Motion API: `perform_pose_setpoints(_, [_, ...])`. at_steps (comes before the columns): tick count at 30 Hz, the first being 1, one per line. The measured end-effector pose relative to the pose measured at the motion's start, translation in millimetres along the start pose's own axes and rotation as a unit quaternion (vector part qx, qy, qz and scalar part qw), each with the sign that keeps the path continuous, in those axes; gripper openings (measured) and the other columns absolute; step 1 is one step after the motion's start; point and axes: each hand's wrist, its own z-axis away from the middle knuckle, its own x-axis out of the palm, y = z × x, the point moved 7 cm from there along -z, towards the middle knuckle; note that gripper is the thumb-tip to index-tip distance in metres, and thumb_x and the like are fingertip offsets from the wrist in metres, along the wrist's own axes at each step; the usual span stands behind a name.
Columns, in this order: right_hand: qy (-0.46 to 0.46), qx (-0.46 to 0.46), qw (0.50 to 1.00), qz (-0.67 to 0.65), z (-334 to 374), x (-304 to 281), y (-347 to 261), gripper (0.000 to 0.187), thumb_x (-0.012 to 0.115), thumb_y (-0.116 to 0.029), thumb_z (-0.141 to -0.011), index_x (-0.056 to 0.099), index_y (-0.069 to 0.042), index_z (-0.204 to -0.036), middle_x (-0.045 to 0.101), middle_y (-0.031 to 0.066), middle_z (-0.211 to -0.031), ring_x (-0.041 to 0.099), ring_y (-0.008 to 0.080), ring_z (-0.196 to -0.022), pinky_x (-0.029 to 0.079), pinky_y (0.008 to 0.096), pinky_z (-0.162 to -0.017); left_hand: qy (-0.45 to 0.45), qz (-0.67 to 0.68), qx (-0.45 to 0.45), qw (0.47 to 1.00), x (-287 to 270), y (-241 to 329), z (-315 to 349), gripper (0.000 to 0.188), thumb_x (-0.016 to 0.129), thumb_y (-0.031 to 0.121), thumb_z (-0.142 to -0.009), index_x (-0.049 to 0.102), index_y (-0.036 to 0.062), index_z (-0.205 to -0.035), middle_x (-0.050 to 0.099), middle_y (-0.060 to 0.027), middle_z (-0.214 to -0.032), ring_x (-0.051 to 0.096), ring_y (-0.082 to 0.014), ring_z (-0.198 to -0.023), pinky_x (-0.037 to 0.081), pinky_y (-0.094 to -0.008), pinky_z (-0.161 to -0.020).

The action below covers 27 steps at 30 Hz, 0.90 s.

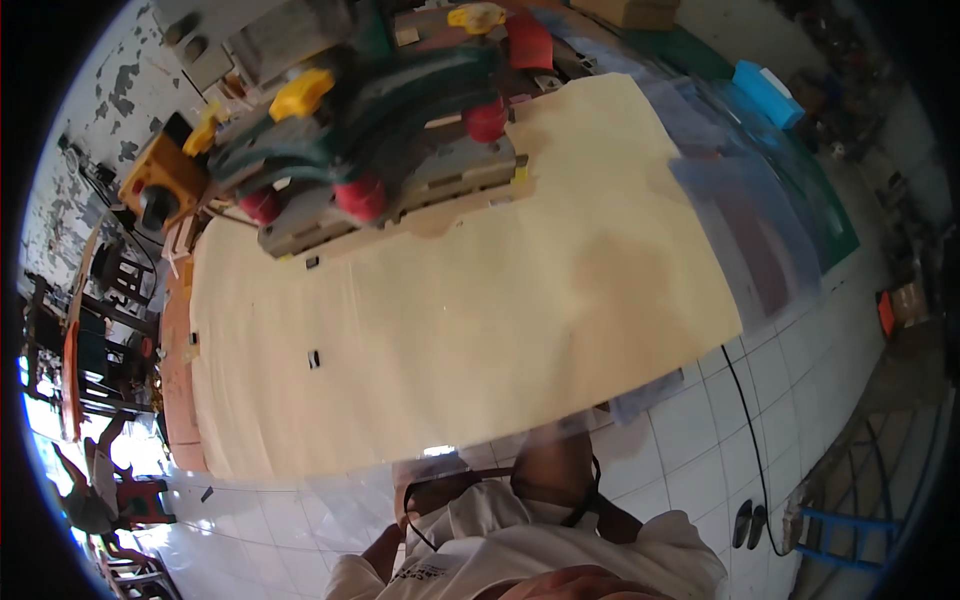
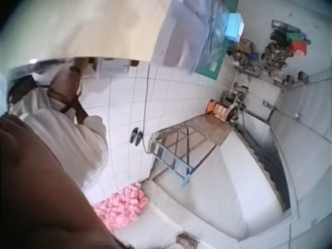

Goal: The person aligns plastic pouches on a table, handles a long ruler, and positions the plastic sheets under a heat sealing machine to seal them.

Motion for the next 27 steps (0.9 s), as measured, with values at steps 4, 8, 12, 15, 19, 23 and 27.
perform_pose_setpoints(4, [0.078,-0.065,0.986,0.134,9.2,-77.4,-48.5,0.032,0.063,-0.03,-0.088,0.063,-0.007,-0.11,0.067,0.0144,-0.095,0.068,0.027,-0.07,0.056,0.0537,-0.067,-0.002,-0.041,0.074,0.996,0.3,11.4,-33.7,0.033,0.059,0.033,-0.094,0.065,0.0049,-0.11,0.069,-0.0131,-0.098,0.067,-0.0285,-0.086,0.053,-0.0367,-0.072])
perform_pose_setpoints(8, [0.434,-0.303,0.846,0.069,174.7,-175.4,-214.7,0.011,0.06,-0.005,-0.079,0.069,-0.003,-0.084,0.066,0.0076,-0.067,0.065,0.0239,-0.059,0.054,0.0354,-0.061,0.071,-0.055,0.136,0.987,-23.5,-6.8,-34.5,0.035,0.059,0.035,-0.094,0.065,0.005,-0.112,0.07,-0.0138,-0.101,0.067,-0.0297,-0.088,0.054,-0.0371,-0.074])
perform_pose_setpoints(12, [0.492,-0.485,0.688,-0.222,341.6,-230.6,-314.7,0.043,0.068,-0.038,-0.09,0.061,-0.003,-0.114,0.065,0.0124,-0.102,0.061,0.0157,-0.065,0.052,0.0302,-0.053,0.181,-0.199,0.283,0.921,-76.5,-5.5,-71.9,0.038,0.058,0.034,-0.095,0.064,0.004,-0.118,0.069,-0.0224,-0.105,0.066,-0.0349,-0.102,0.053,-0.0391,-0.085])
perform_pose_setpoints(15, [0.489,-0.458,0.667,-0.325,391.8,-243.4,-352.0,0.05,0.068,-0.038,-0.091,0.055,-0.003,-0.125,0.057,0.0138,-0.12,0.061,0.0222,-0.1,0.053,0.0359,-0.078,0.178,-0.07,0.155,0.969,-82.0,76.0,-36.4,0.041,0.061,0.031,-0.092,0.062,0.0039,-0.122,0.066,-0.0219,-0.116,0.063,-0.0356,-0.11,0.052,-0.0418,-0.089])
perform_pose_setpoints(19, [0.715,-0.504,0.469,-0.119,441.3,-184.8,-395.9,0.051,0.064,-0.03,-0.093,0.05,-0.001,-0.132,0.05,0.0163,-0.135,0.053,0.0283,-0.12,0.043,0.039,-0.1,0.214,-0.189,0.166,0.944,-100.5,119.4,51.4,0.042,0.056,0.028,-0.095,0.058,0.0011,-0.128,0.067,-0.0214,-0.114,0.064,-0.0356,-0.108,0.05,-0.0395,-0.093])
perform_pose_setpoints(23, [0.411,-0.705,0.555,0.16,458.6,-7.1,-468.6,0.036,0.064,-0.018,-0.093,0.059,0.001,-0.123,0.055,0.0163,-0.133,0.052,0.0287,-0.124,0.041,0.0386,-0.103,0.126,-0.179,0.247,0.944,-92.9,200.5,150.2,0.037,0.059,0.024,-0.095,0.06,0.004,-0.125,0.065,-0.0189,-0.12,0.064,-0.0357,-0.105,0.051,-0.04,-0.089])
perform_pose_setpoints(27, [0.171,-0.68,0.569,0.43,440.0,103.6,-511.8,0.037,0.069,-0.018,-0.088,0.063,-0.003,-0.121,0.055,0.0161,-0.134,0.051,0.0315,-0.126,0.042,0.0387,-0.103,0.018,-0.073,0.414,0.907,-98.0,322.3,260.9,0.033,0.06,0.019,-0.094,0.06,0.002,-0.122,0.068,-0.0155,-0.109,0.068,-0.0306,-0.09,0.055,-0.0374,-0.078])
